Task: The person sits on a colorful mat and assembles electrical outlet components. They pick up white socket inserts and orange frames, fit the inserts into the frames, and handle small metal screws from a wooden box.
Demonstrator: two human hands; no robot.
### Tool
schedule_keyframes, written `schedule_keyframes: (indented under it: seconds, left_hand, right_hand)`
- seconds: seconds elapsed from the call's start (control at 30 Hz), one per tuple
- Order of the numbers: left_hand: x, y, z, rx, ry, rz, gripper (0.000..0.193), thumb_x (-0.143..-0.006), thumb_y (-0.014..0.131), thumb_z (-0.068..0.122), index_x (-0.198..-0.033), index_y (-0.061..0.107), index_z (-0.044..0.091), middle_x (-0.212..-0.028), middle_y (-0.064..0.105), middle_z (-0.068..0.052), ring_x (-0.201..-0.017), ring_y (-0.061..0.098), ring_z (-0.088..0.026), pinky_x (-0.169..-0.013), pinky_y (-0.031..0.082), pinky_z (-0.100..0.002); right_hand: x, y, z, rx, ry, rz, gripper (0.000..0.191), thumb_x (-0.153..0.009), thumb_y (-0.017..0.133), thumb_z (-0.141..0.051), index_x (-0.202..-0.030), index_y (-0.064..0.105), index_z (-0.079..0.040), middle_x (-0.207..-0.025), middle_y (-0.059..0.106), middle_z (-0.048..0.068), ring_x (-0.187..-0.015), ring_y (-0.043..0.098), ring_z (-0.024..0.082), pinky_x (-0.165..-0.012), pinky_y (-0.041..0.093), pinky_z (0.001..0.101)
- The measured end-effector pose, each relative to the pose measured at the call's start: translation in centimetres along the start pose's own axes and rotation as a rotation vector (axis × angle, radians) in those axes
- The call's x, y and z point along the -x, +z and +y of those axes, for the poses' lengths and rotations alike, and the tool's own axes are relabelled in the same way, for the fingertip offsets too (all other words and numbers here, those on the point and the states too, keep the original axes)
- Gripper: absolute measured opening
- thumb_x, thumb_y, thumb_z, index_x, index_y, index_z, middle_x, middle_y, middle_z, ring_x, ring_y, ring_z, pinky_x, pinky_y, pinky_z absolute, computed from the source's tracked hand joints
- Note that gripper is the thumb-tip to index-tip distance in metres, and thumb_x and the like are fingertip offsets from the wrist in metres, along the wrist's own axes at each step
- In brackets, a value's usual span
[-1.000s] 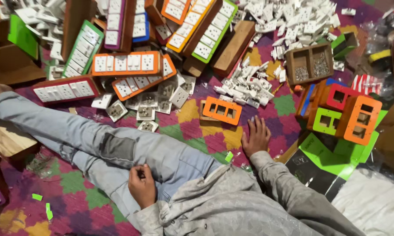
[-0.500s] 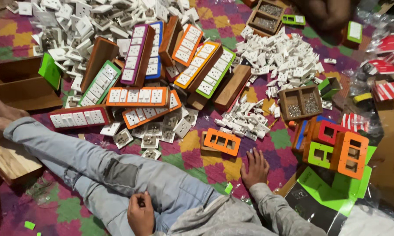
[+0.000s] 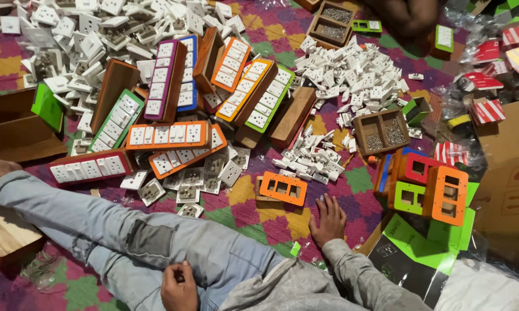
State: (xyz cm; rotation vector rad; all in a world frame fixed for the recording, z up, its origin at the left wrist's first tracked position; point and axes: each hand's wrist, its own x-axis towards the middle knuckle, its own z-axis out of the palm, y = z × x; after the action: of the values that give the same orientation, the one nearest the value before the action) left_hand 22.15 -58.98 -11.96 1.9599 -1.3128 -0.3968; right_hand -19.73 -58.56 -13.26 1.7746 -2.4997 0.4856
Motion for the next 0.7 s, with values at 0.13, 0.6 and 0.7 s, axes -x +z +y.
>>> schedule_keyframes:
  seconds: [0.13, 0.6, 0.7]
  left_hand:
    - [-0.1, 0.2, -0.1, 0.012, -0.008, 0.022, 0.027, -0.091, 0.075, 0.030, -0.083, 0.065, 0.006, -0.075, 0.064, -0.008, -0.063, 0.062, -0.023, -0.061, 0.049, -0.038]
    - [0.1, -1.6, 2.4, 0.032, -0.017, -0.023, 0.025, -0.093, 0.071, 0.026, -0.085, 0.064, 0.003, -0.079, 0.067, -0.010, -0.069, 0.065, -0.027, -0.064, 0.049, -0.041]
    - [0.1, -1.9, 3.0, 0.053, -0.067, -0.047, 0.026, -0.094, 0.070, 0.026, -0.085, 0.063, 0.002, -0.077, 0.066, -0.010, -0.066, 0.063, -0.027, -0.062, 0.049, -0.040]
  right_hand:
    - [-0.1, 0.2, 0.0, 0.012, 0.033, -0.012, 0.060, -0.085, 0.061, -0.037, -0.141, 0.050, -0.016, -0.154, 0.041, 0.011, -0.149, 0.032, 0.031, -0.117, 0.024, 0.0536]
    - [-0.3, -0.8, -1.2, -0.007, 0.025, 0.052, 0.057, -0.085, 0.064, -0.035, -0.137, 0.053, -0.014, -0.152, 0.045, 0.011, -0.148, 0.035, 0.031, -0.116, 0.026, 0.0542]
    - [-0.3, -1.0, -1.4, -0.018, 0.020, 0.057, 0.057, -0.084, 0.064, -0.033, -0.137, 0.053, -0.014, -0.153, 0.045, 0.012, -0.147, 0.035, 0.032, -0.116, 0.027, 0.0543]
